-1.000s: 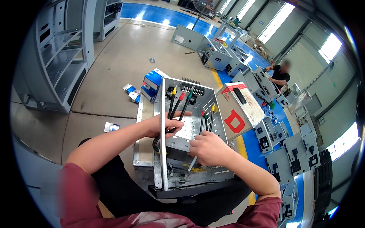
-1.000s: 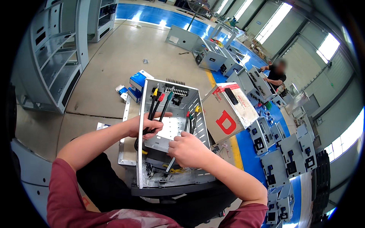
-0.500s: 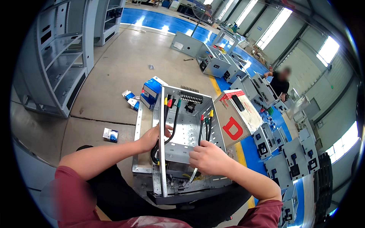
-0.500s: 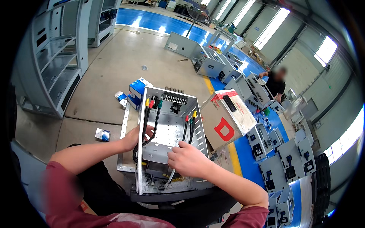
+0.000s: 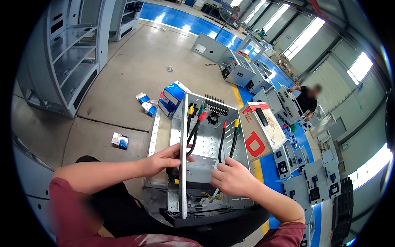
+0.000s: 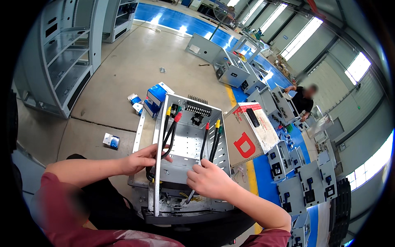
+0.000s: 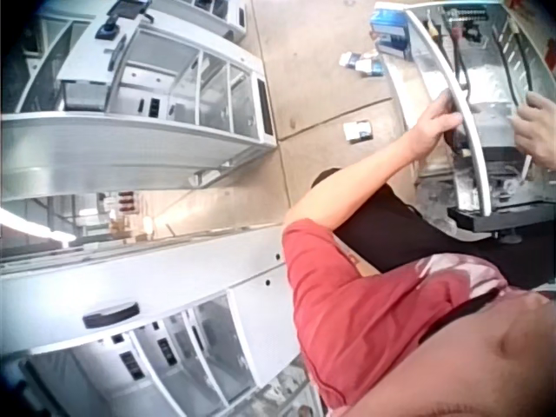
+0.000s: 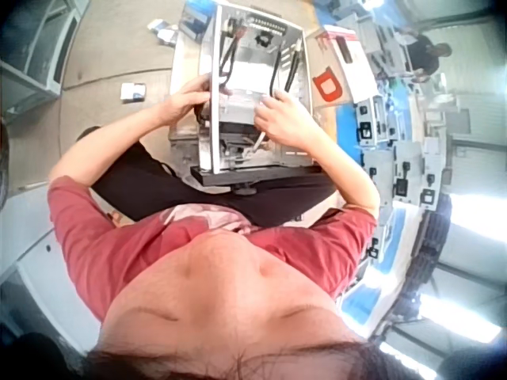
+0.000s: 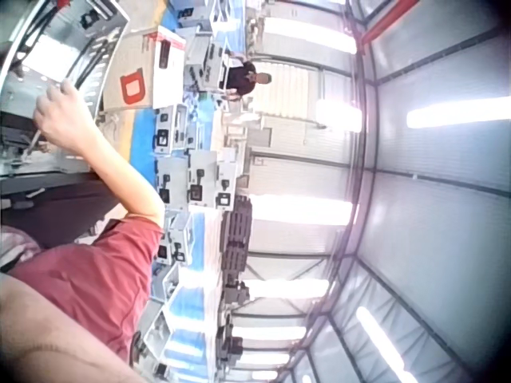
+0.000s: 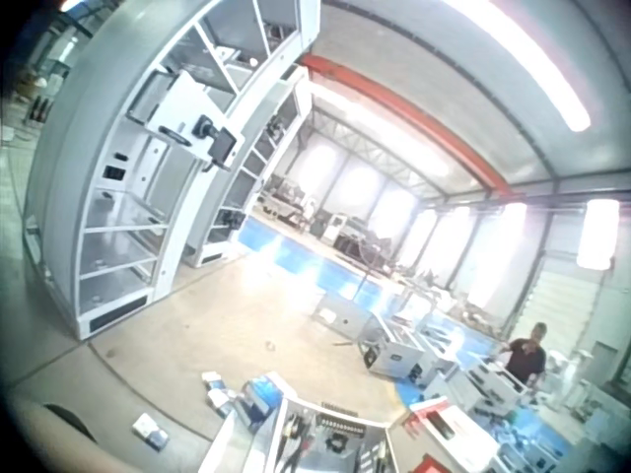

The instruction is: The person assembles a large metal appliance on the floor, installing a black plastic component, routing wires, and tightening screws with a wrench.

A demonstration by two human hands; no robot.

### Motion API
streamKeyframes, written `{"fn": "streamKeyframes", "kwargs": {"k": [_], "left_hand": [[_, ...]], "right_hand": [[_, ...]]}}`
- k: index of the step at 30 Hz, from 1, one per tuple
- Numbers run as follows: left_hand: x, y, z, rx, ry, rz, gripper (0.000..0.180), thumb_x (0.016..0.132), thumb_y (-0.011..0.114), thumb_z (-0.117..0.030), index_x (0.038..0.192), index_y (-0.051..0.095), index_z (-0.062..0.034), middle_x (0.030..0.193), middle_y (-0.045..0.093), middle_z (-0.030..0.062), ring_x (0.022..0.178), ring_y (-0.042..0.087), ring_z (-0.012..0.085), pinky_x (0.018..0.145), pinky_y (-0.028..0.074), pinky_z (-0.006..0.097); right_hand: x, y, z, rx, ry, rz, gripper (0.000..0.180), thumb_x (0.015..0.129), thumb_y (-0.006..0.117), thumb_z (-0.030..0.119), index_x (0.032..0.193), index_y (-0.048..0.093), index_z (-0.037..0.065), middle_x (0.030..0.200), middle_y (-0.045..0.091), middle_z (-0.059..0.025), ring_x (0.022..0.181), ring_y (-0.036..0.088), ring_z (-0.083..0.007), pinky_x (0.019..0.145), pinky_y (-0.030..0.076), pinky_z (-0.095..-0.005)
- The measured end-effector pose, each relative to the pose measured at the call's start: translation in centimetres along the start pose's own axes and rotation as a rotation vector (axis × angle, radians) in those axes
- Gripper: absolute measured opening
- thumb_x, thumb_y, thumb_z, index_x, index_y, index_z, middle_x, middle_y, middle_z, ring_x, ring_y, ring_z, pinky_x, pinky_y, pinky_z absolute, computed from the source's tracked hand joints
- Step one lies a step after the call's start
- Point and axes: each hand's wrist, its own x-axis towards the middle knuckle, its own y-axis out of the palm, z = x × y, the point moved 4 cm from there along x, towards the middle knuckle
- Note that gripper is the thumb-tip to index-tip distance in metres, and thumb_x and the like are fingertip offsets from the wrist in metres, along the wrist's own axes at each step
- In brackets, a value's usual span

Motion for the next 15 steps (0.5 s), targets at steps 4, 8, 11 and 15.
{"fn": "streamKeyframes", "kwargs": {"k": [4, 8, 11, 15], "left_hand": [[1.3, 0.0, -0.4, 0.297, 0.028, 0.073, 0.098, 0.088, 0.079, -0.024, 0.164, 0.020, -0.0020, 0.147, 0.053, 0.0162, 0.139, 0.051, 0.0263, 0.119, 0.039, 0.041], [2.6, 0.3, 0.1, 0.237, -0.017, 0.094, 0.103, 0.085, 0.082, -0.018, 0.165, 0.019, -0.0035, 0.150, 0.055, 0.0156, 0.137, 0.055, 0.0257, 0.118, 0.042, 0.041], [3.1, 0.2, -0.9, 0.232, -0.059, 0.170, 0.102, 0.084, 0.074, -0.007, 0.167, 0.014, -0.0079, 0.155, 0.054, 0.0144, 0.138, 0.056, 0.0250, 0.117, 0.042, 0.038], [4.0, -0.4, -0.3, 0.119, -0.131, 0.239, 0.106, 0.078, 0.062, 0.003, 0.169, 0.012, -0.0157, 0.158, 0.051, 0.0154, 0.142, 0.053, 0.0252, 0.109, 0.047, 0.036]], "right_hand": [[-0.3, 0.4, -0.2, 0.008, 0.048, -0.012, 0.010, 0.082, 0.067, 0.021, 0.077, 0.062, 0.015, 0.079, 0.051, 0.0014, 0.082, 0.056, -0.0171, 0.076, 0.042, -0.0326], [-0.6, 0.8, -0.3, 0.028, 0.086, -0.049, 0.015, 0.082, 0.072, 0.022, 0.073, 0.062, 0.014, 0.080, 0.052, 0.0015, 0.082, 0.055, -0.0171, 0.076, 0.042, -0.0334], [-0.8, 1.0, -0.3, 0.044, 0.097, -0.034, 0.019, 0.086, 0.072, 0.023, 0.073, 0.062, 0.014, 0.079, 0.054, 0.0016, 0.082, 0.057, -0.0174, 0.077, 0.042, -0.0336], [-0.4, 1.3, -0.8, 0.058, 0.134, -0.037, 0.022, 0.090, 0.072, 0.026, 0.073, 0.064, 0.013, 0.080, 0.058, 0.0020, 0.082, 0.058, -0.0179, 0.077, 0.043, -0.0337]]}}
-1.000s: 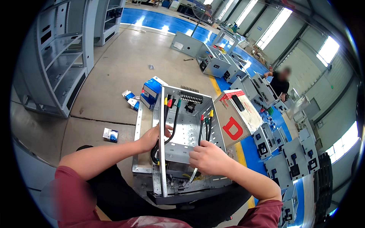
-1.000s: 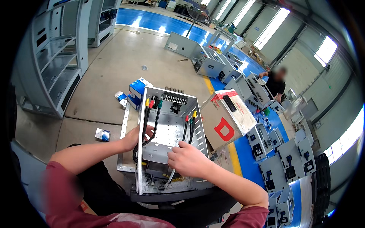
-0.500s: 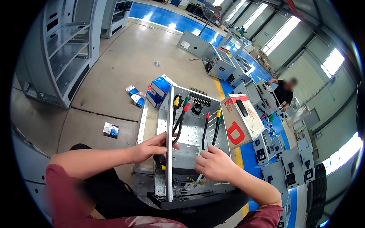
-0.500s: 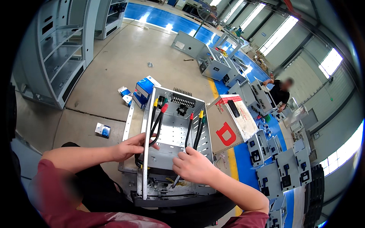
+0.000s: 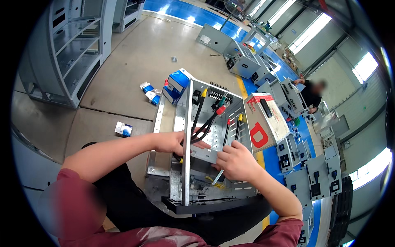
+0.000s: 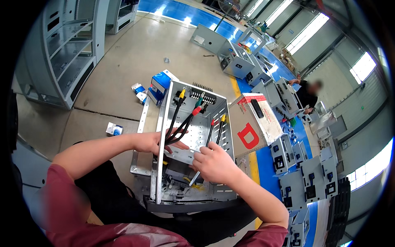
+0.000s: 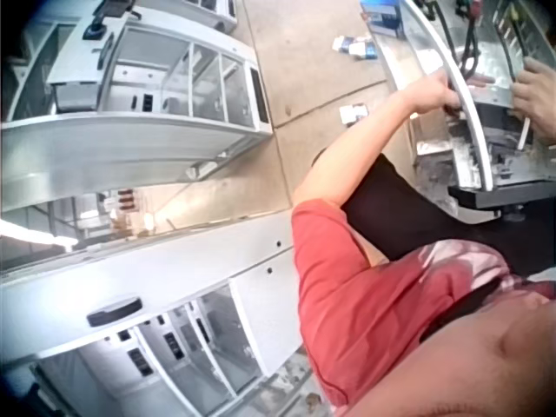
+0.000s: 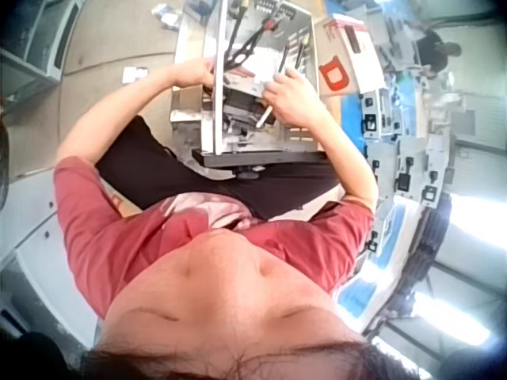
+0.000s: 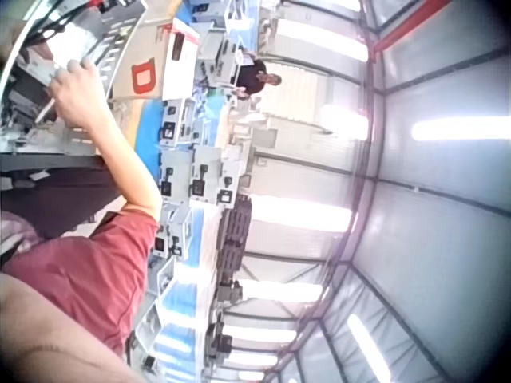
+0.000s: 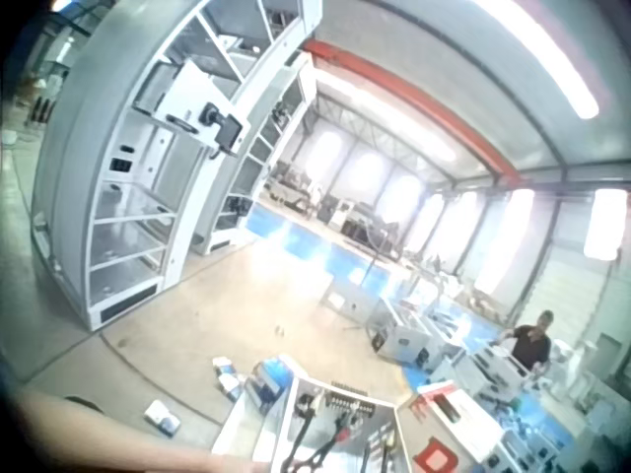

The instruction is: The person assembles a large metal appliance on the floor, installing a black plastic component, routing wires, and tightening screws with a wrench.

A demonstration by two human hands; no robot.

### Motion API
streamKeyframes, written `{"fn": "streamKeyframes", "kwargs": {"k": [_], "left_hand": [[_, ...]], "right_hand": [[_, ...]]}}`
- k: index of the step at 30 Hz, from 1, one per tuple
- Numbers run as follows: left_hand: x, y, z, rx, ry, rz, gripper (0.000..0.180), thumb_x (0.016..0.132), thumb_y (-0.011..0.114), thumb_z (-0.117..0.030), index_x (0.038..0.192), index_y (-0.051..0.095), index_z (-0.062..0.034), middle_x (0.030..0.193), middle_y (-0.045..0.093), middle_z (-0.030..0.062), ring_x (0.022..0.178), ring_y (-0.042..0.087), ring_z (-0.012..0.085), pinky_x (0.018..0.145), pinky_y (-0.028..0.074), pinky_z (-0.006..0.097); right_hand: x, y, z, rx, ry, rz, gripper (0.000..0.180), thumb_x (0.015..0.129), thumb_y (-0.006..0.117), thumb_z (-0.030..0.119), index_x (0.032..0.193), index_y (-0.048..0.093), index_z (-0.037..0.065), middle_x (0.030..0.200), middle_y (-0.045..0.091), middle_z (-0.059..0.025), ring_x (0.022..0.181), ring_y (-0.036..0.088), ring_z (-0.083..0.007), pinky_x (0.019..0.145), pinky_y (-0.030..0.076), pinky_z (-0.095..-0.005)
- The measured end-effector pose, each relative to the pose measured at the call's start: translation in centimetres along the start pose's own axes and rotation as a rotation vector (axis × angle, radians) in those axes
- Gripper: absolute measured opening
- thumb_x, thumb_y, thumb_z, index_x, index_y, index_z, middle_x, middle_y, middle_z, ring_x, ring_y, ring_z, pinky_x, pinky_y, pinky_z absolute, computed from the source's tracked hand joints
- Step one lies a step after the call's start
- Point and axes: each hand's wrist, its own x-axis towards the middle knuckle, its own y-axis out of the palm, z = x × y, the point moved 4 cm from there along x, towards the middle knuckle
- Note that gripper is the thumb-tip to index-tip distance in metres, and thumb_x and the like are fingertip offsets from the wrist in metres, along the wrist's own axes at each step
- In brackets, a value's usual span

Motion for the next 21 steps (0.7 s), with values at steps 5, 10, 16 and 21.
{"fn": "streamKeyframes", "kwargs": {"k": [5, 10, 16, 21], "left_hand": [[0.2, -0.3, 0.0, -0.102, -0.036, -0.016, 0.105, 0.081, 0.073, 0.000, 0.169, 0.017, -0.0163, 0.147, 0.059, 0.0187, 0.138, 0.058, 0.0279, 0.109, 0.048, 0.039], [0.2, -0.6, 0.4, -0.260, -0.033, -0.119, 0.098, 0.086, 0.076, 0.000, 0.167, 0.023, -0.0135, 0.137, 0.064, 0.0194, 0.129, 0.065, 0.0288, 0.107, 0.051, 0.040], [0.0, -1.5, 2.0, -0.404, -0.011, -0.212, 0.094, 0.082, 0.067, 0.011, 0.164, 0.026, -0.0099, 0.140, 0.059, 0.0200, 0.127, 0.067, 0.0319, 0.096, 0.058, 0.034], [0.3, -1.7, 0.4, -0.369, 0.024, -0.210, 0.091, 0.085, 0.067, 0.009, 0.164, 0.025, -0.0095, 0.142, 0.057, 0.0205, 0.129, 0.066, 0.0316, 0.095, 0.057, 0.031]], "right_hand": [[0.2, -0.5, 0.0, 0.001, -0.015, 0.034, 0.022, 0.089, 0.074, 0.026, 0.074, 0.065, 0.013, 0.080, 0.058, 0.0017, 0.083, 0.059, -0.0175, 0.079, 0.043, -0.0334], [0.6, -0.2, -0.5, 0.024, -0.014, 0.054, 0.016, 0.086, 0.075, 0.024, 0.079, 0.066, 0.012, 0.082, 0.059, 0.0013, 0.085, 0.059, -0.0182, 0.081, 0.044, -0.0341], [1.6, -0.9, -1.9, 0.183, 0.020, 0.056, 0.017, 0.085, 0.078, 0.020, 0.078, 0.065, 0.011, 0.080, 0.058, -0.0013, 0.085, 0.059, -0.0208, 0.081, 0.046, -0.0356], [2.2, -1.8, -2.7, 0.115, 0.054, 0.076, 0.020, 0.086, 0.078, 0.023, 0.077, 0.065, 0.012, 0.078, 0.055, -0.0011, 0.083, 0.059, -0.0209, 0.080, 0.046, -0.0354]]}}
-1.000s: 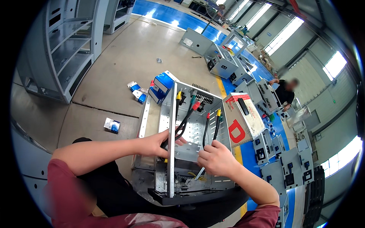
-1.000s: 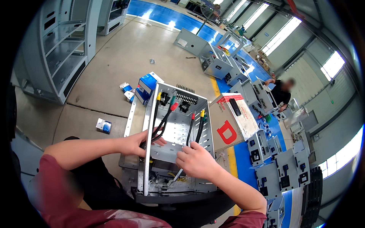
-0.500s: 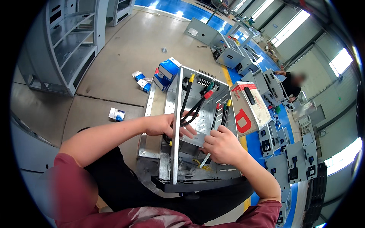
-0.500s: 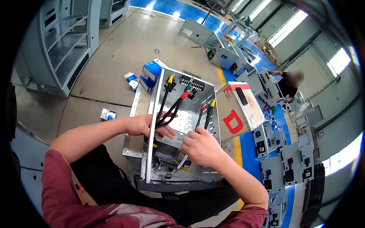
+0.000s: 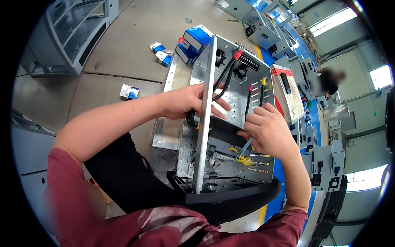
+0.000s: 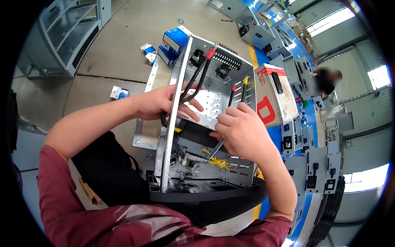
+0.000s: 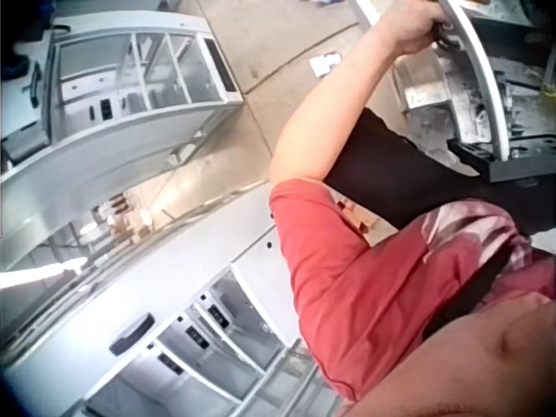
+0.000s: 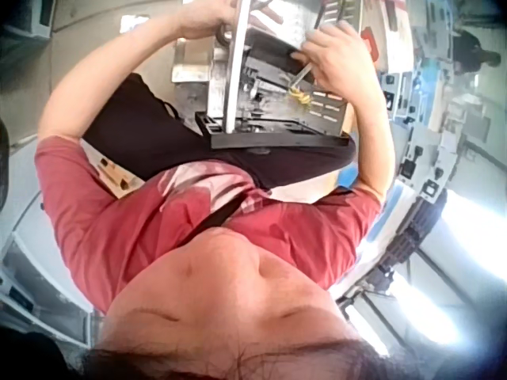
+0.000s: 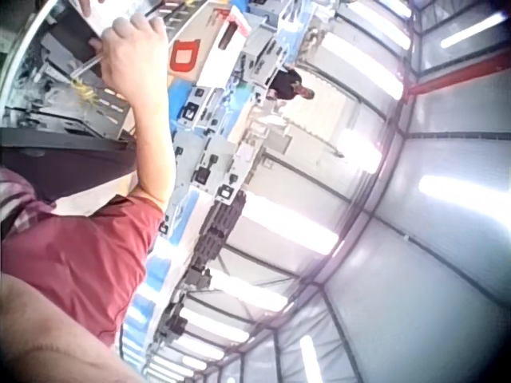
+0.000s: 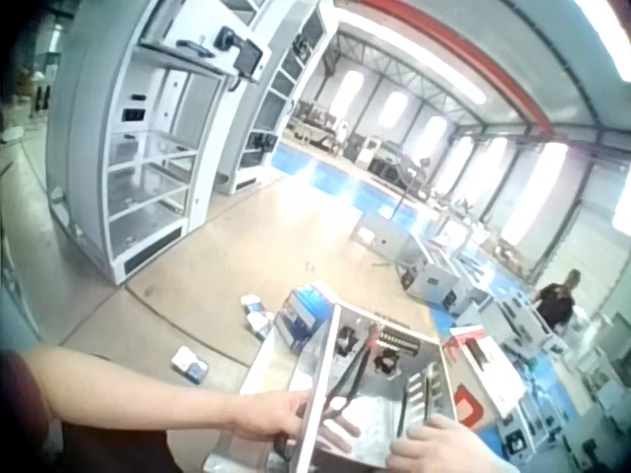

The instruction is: The person assembles a large metal appliance on the floor, installing a black plastic component, routing wires, and tightening screws with a wrench.

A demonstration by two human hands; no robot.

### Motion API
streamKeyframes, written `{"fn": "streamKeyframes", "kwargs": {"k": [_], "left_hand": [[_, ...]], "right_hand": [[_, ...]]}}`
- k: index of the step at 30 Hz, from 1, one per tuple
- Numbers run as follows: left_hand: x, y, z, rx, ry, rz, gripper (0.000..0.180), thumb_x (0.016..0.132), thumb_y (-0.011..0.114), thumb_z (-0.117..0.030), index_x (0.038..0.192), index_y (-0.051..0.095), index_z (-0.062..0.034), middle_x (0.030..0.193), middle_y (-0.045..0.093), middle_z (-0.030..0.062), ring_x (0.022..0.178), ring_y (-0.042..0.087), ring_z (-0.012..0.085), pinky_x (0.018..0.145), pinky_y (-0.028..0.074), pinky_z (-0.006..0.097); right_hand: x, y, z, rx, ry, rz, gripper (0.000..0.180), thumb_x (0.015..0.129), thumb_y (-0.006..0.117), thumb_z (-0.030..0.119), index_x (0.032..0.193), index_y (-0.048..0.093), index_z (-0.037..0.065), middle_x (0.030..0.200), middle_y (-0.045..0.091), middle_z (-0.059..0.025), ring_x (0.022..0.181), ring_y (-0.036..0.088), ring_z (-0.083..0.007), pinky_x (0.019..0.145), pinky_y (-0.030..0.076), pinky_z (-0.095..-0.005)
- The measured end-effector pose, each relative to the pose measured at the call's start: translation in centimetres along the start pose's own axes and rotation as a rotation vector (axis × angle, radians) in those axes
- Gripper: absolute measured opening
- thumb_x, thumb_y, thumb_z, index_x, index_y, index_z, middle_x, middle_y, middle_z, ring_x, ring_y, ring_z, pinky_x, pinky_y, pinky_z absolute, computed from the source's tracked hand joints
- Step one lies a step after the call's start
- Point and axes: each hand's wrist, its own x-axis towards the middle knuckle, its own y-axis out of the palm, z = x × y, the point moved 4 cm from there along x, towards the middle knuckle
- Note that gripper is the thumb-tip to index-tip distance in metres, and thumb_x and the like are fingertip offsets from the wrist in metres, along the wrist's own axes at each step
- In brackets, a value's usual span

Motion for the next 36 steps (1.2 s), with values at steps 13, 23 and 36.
{"fn": "streamKeyframes", "kwargs": {"k": [13, 23, 36], "left_hand": [[2.0, -0.9, -0.8, 0.388, 0.079, 0.033, 0.094, 0.083, 0.068, -0.003, 0.166, 0.025, -0.0155, 0.138, 0.065, 0.0119, 0.131, 0.061, 0.0240, 0.108, 0.050, 0.040], [1.4, 0.7, -1.1, 0.569, 0.024, 0.166, 0.108, 0.068, 0.058, 0.003, 0.166, 0.016, -0.0110, 0.123, 0.072, 0.0097, 0.122, 0.062, 0.0257, 0.114, 0.043, 0.042], [1.9, 0.8, -1.9, 0.619, 0.021, 0.065, 0.074, 0.067, 0.055, 0.007, 0.138, 0.039, -0.0045, 0.112, 0.075, 0.0102, 0.123, 0.063, 0.0261, 0.116, 0.039, 0.042]], "right_hand": [[-1.0, 2.7, -0.8, -0.208, -0.027, -0.094, 0.013, 0.077, 0.072, 0.019, 0.075, 0.061, 0.014, 0.078, 0.051, 0.0008, 0.082, 0.055, -0.0182, 0.078, 0.043, -0.0333], [-1.7, 1.8, 0.6, -0.240, -0.104, -0.044, 0.009, 0.075, 0.068, 0.022, 0.074, 0.063, 0.015, 0.081, 0.050, 0.0010, 0.085, 0.055, -0.0174, 0.078, 0.042, -0.0318], [-1.6, 1.6, 0.7, -0.220, -0.080, -0.062, 0.011, 0.077, 0.070, 0.025, 0.077, 0.064, 0.016, 0.081, 0.050, 0.0021, 0.085, 0.054, -0.0163, 0.077, 0.041, -0.0323]]}}
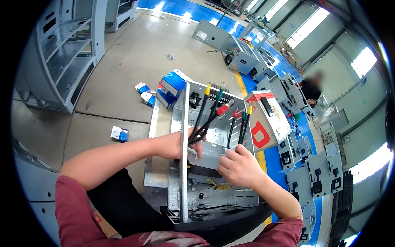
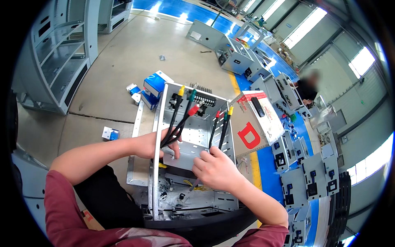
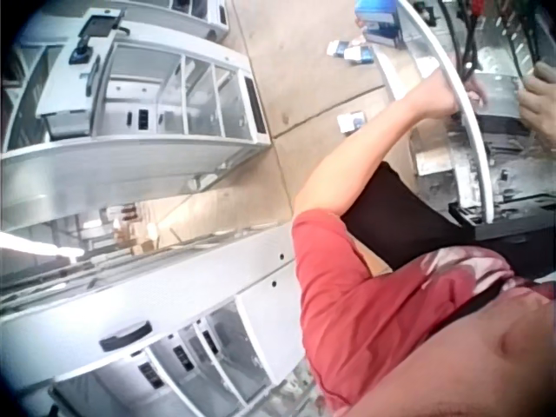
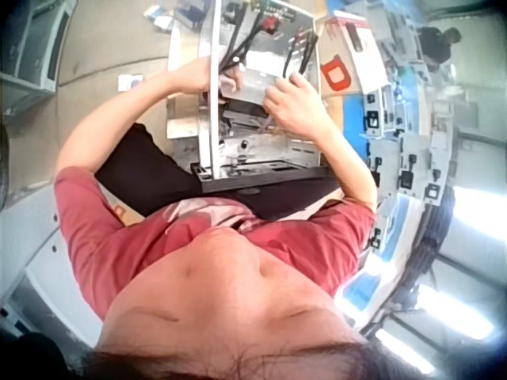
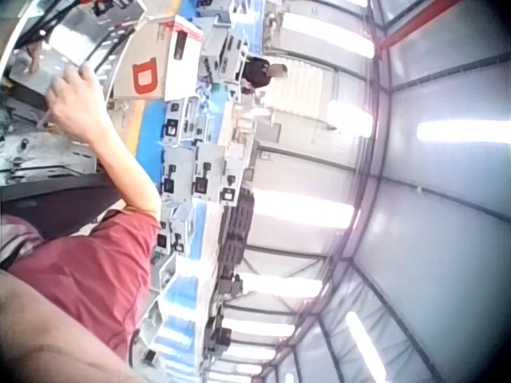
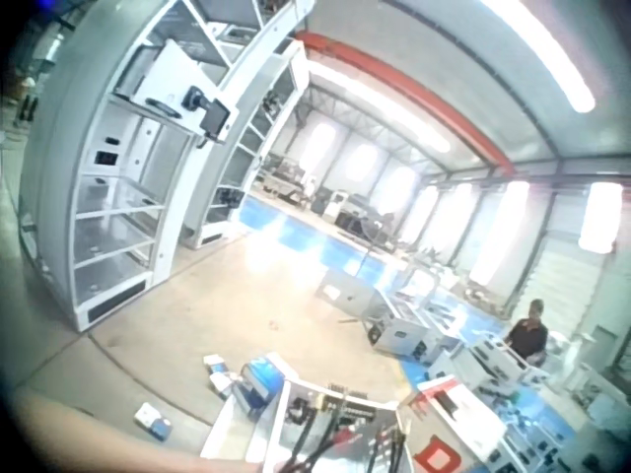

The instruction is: The person assembles a large metal appliance on the floor, installing a black plastic component, routing wires, and tightening screws with a wrench.

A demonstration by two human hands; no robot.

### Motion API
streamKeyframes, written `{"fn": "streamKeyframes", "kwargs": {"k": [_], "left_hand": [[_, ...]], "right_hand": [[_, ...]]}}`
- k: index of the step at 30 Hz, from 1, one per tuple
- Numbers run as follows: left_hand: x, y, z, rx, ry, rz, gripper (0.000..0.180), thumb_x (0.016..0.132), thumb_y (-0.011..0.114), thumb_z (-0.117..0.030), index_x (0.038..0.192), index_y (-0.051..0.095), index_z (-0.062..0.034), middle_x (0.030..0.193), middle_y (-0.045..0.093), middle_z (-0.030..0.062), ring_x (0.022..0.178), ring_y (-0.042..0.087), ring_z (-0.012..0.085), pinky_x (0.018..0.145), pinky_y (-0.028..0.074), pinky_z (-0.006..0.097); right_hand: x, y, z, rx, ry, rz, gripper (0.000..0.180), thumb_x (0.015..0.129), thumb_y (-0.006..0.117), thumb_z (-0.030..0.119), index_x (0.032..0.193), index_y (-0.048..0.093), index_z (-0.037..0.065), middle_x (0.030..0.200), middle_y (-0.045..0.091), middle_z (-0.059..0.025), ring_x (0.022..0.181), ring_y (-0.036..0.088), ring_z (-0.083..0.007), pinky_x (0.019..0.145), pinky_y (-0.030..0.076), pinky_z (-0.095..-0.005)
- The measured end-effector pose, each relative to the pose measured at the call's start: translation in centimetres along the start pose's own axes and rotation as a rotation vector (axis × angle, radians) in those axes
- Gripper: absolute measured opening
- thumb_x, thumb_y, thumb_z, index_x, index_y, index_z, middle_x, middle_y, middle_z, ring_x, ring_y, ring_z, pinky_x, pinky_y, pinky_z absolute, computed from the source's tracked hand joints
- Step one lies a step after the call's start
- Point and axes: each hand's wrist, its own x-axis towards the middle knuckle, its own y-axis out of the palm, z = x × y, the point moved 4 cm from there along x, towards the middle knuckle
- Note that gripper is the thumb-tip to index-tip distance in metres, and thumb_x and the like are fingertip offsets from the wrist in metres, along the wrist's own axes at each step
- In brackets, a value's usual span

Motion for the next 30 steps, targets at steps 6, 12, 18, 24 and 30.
{"fn": "streamKeyframes", "kwargs": {"k": [6, 12, 18, 24, 30], "left_hand": [[-1.0, -0.9, -0.2, 0.066, -0.063, -0.001, 0.091, 0.076, 0.071, -0.010, 0.158, 0.033, -0.0098, 0.136, 0.066, 0.0101, 0.139, 0.051, 0.0277, 0.123, 0.031, 0.042], [-3.2, -2.4, 1.4, 0.322, -0.167, 0.014, 0.109, 0.081, 0.084, -0.037, 0.166, 0.020, -0.0119, 0.149, 0.055, 0.0164, 0.148, 0.043, 0.0328, 0.125, 0.031, 0.046], [-4.9, -1.2, 2.6, 0.394, -0.283, -0.213, 0.084, 0.087, 0.082, -0.038, 0.153, 0.042, -0.0059, 0.130, 0.062, 0.0173, 0.119, 0.062, 0.0281, 0.104, 0.050, 0.040], [-4.5, -0.3, 4.9, -0.008, -0.174, -0.441, 0.032, 0.098, 0.063, -0.012, 0.127, 0.058, -0.0004, 0.106, 0.065, 0.0065, 0.097, 0.064, 0.0133, 0.084, 0.054, 0.030], [-3.8, -2.6, 3.2, -0.151, -0.010, -0.527, 0.034, 0.089, 0.059, -0.008, 0.120, 0.064, 0.0045, 0.100, 0.069, 0.0048, 0.091, 0.062, 0.0097, 0.082, 0.051, 0.027]], "right_hand": [[-0.1, 0.1, 0.4, -0.049, -0.025, -0.059, 0.009, 0.079, 0.067, 0.022, 0.075, 0.063, 0.016, 0.079, 0.050, 0.0019, 0.084, 0.054, -0.0160, 0.076, 0.041, -0.0316], [-0.2, 0.2, 0.5, -0.046, -0.020, -0.071, 0.008, 0.080, 0.066, 0.022, 0.076, 0.063, 0.016, 0.080, 0.049, 0.0020, 0.084, 0.054, -0.0159, 0.075, 0.041, -0.0316], [-0.1, 0.7, -0.4, -0.004, 0.023, -0.087, 0.008, 0.079, 0.067, 0.023, 0.077, 0.063, 0.016, 0.080, 0.049, 0.0021, 0.085, 0.054, -0.0163, 0.075, 0.041, -0.0324], [1.4, 2.0, -1.3, 0.080, 0.084, -0.127, 0.019, 0.085, 0.076, 0.025, 0.077, 0.064, 0.012, 0.079, 0.054, 0.0017, 0.081, 0.057, -0.0184, 0.077, 0.042, -0.0341], [3.0, 1.4, -1.4, 0.128, 0.116, -0.133, 0.020, 0.086, 0.076, 0.026, 0.078, 0.065, 0.012, 0.080, 0.057, 0.0000, 0.082, 0.059, -0.0197, 0.076, 0.043, -0.0352]]}}
